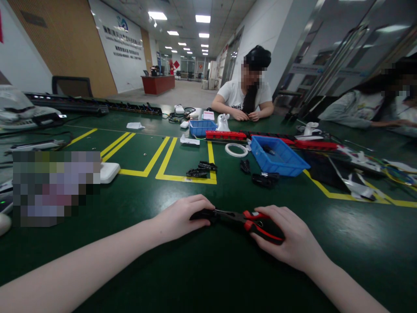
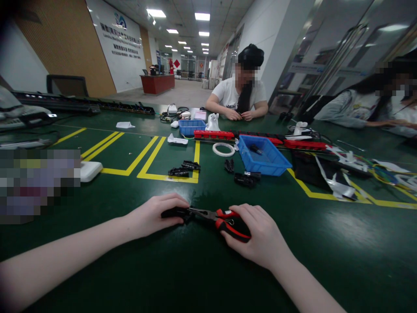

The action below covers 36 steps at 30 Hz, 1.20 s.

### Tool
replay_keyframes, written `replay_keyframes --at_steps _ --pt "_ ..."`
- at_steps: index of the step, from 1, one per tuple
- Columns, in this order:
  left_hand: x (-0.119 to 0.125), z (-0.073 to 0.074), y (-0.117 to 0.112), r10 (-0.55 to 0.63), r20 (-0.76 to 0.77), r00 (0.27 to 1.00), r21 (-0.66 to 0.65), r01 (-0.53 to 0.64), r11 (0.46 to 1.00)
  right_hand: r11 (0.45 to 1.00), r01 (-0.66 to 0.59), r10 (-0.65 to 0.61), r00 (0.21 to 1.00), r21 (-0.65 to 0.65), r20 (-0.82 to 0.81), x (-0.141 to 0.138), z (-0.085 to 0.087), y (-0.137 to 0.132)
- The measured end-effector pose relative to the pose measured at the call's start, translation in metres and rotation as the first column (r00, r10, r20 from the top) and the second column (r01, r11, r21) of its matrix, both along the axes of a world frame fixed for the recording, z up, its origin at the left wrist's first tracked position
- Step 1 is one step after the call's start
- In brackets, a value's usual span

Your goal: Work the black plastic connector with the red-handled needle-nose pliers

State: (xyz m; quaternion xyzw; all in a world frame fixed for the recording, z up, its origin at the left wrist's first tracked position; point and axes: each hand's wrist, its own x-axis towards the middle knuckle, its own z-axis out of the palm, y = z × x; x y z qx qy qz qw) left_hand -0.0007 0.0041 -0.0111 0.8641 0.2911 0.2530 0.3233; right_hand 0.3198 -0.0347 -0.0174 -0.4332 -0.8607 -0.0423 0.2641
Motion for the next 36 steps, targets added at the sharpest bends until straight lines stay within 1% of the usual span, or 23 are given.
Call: replay_keyframes --at_steps 6,13,16,21,25,32,36 --pt "-0.001 0.001 0.0 -0.001 -0.021 1.0 -0.002 0.001 1.0 1.0 -0.013 0.013 1.0 0.015 0.015 -0.001 0.001 0.001" --pt "-0.002 -0.005 0.003 -0.04 -0.013 0.999 0.044 0.041 0.998 0.985 -0.081 0.063 0.991 0.151 0.115 -0.003 0.012 0.0" --pt "-0.002 -0.005 0.003 -0.049 -0.015 0.999 0.056 0.05 0.997 0.979 -0.093 0.069 0.988 0.18 0.137 -0.004 0.014 0.0" --pt "-0.002 -0.005 0.004 -0.041 -0.032 0.999 0.064 0.043 0.997 0.983 -0.077 0.058 0.992 0.169 0.116 -0.005 0.014 0.0" --pt "-0.001 -0.005 0.004 -0.042 -0.031 0.999 0.066 0.044 0.997 0.991 -0.058 0.048 0.995 0.123 0.082 -0.005 0.015 0.001" --pt "-0.001 -0.002 0.002 -0.034 -0.048 0.998 0.047 0.036 0.998 0.999 -0.014 0.013 1.0 0.033 0.013 0.002 0.001 0.002" --pt "-0.001 -0.001 0.001 -0.039 -0.058 0.998 0.042 0.041 0.998 1.0 -0.011 0.011 1.0 0.023 0.019 0.001 0.002 0.001"
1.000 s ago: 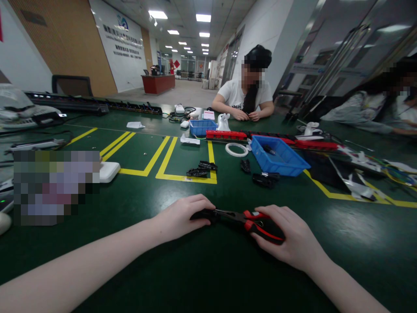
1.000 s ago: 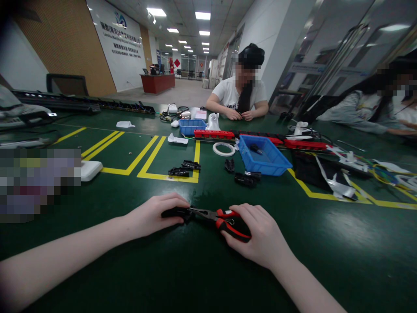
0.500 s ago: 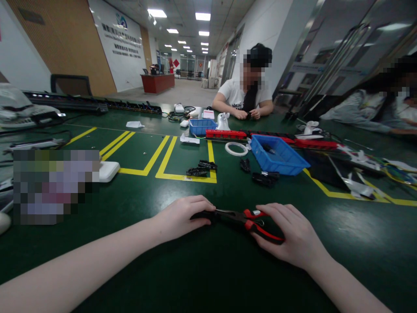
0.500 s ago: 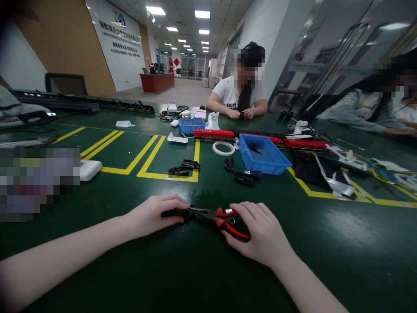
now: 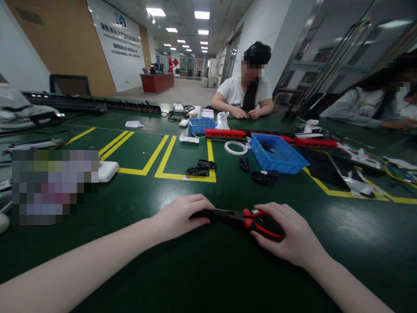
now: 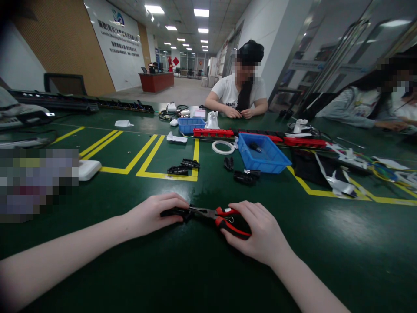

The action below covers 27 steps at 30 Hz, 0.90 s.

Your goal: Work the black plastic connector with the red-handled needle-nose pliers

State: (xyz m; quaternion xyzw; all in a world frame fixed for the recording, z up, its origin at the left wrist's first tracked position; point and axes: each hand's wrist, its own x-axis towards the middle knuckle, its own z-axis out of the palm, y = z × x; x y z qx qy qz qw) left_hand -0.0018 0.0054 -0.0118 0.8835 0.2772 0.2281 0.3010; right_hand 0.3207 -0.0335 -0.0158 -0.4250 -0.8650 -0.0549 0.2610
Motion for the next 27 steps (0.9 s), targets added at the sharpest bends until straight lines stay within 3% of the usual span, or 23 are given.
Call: replay_keyframes --at_steps 13,19,27 --pt "0.0 0.0 0.001 -0.012 -0.003 1.0 0.047 0.012 0.999 0.981 -0.082 0.057 0.988 0.175 0.142 -0.004 0.013 -0.002" --pt "0.0 -0.001 0.001 -0.018 -0.012 1.0 0.063 0.018 0.998 0.989 -0.051 0.018 0.973 0.14 0.23 -0.004 0.014 -0.001" --pt "0.0 0.0 0.002 -0.02 -0.016 1.0 0.061 0.021 0.998 0.995 -0.048 0.03 0.98 0.087 0.196 -0.003 0.01 0.004"
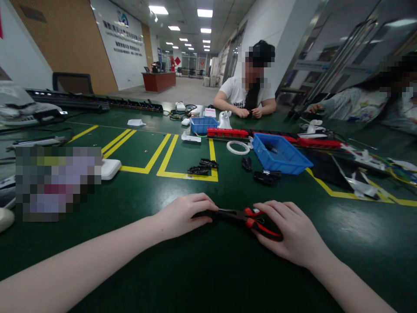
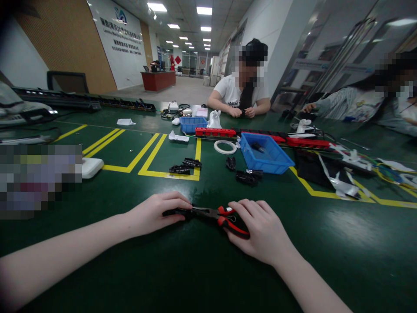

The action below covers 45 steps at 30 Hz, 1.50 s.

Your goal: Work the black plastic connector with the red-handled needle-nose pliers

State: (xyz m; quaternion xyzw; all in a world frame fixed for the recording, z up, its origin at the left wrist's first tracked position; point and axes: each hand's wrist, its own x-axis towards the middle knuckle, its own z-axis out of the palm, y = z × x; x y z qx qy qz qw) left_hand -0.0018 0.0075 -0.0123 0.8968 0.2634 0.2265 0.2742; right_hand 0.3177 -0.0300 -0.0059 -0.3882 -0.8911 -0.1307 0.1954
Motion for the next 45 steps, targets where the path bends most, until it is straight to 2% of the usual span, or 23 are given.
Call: replay_keyframes --at_steps 5,13,17,25,34,45 --pt "0.001 0.001 -0.001 0.011 0.0 1.0 -0.016 -0.011 1.0 0.999 -0.001 0.0 1.0 -0.048 -0.002 -0.002 0.001 0.0" --pt "0.001 0.003 -0.003 0.025 0.009 1.0 -0.011 -0.024 1.0 0.999 0.006 -0.006 1.0 -0.046 0.0 -0.005 0.002 -0.004" --pt "0.001 0.004 -0.004 0.024 0.004 1.0 -0.01 -0.023 1.0 0.999 0.005 -0.008 0.998 -0.054 -0.056 -0.005 0.002 -0.007" --pt "0.001 0.006 -0.004 0.008 0.003 1.0 -0.006 -0.008 1.0 0.993 0.027 -0.036 0.996 -0.119 -0.077 -0.008 0.011 -0.012" --pt "0.0 0.006 -0.005 0.034 -0.01 0.999 -0.031 -0.034 0.999 0.993 0.074 -0.083 0.991 -0.097 -0.101 0.008 0.006 -0.007" --pt "-0.001 0.003 0.002 0.016 0.023 1.0 -0.074 -0.014 0.997 0.994 0.055 -0.066 0.99 -0.091 -0.121 0.001 0.005 -0.011"
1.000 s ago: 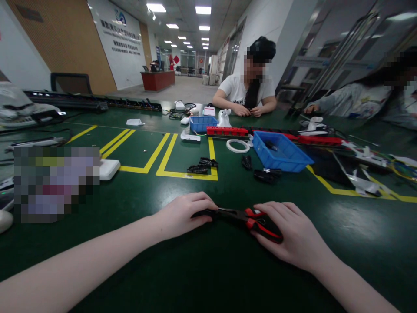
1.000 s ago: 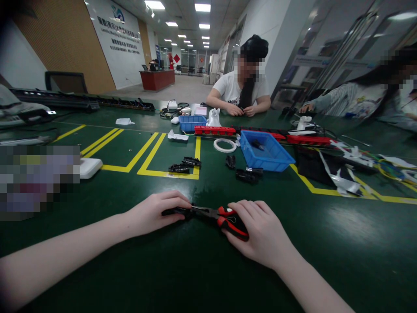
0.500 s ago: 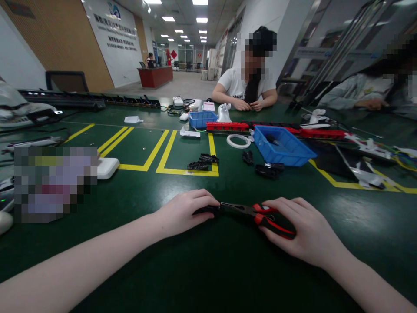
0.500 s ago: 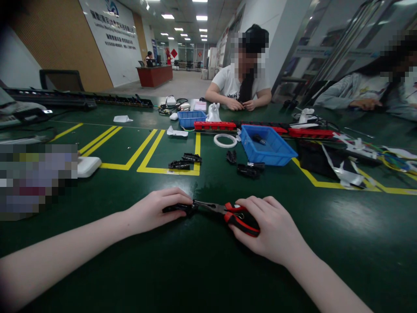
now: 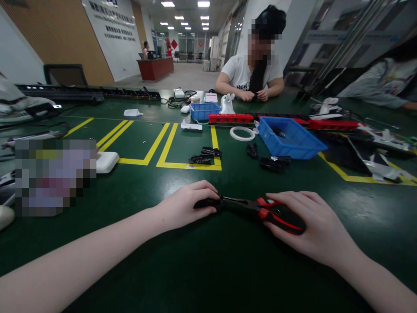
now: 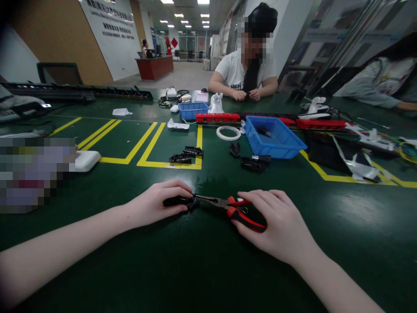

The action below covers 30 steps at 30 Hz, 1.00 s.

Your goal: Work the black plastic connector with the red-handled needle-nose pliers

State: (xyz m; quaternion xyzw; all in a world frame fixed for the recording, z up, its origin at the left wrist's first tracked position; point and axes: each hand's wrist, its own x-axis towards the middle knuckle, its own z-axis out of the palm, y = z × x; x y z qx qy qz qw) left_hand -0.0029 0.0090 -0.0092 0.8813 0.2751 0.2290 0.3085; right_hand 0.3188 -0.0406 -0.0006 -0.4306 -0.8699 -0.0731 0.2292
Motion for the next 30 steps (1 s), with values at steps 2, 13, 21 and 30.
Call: replay_keyframes --at_steps 2,13,21,30 --pt "0.0002 0.0011 -0.0004 0.0 0.012 1.0 -0.008 0.001 1.0 1.0 -0.007 0.007 1.0 -0.006 -0.013 -0.0014 0.0005 -0.0008" --pt "0.0001 0.0035 0.0009 0.018 0.049 0.999 -0.081 -0.014 0.997 0.998 -0.03 0.026 0.998 -0.054 -0.065 -0.007 0.0001 -0.0021" --pt "-0.0007 0.0036 0.002 0.01 0.032 0.999 -0.065 -0.008 0.998 0.998 -0.048 0.047 0.998 -0.045 -0.039 -0.0072 0.0002 -0.0018" --pt "-0.0004 0.0042 0.0012 0.015 0.035 0.999 -0.061 -0.013 0.998 0.999 -0.048 0.048 0.999 -0.015 -0.002 -0.0057 0.0025 -0.0018"
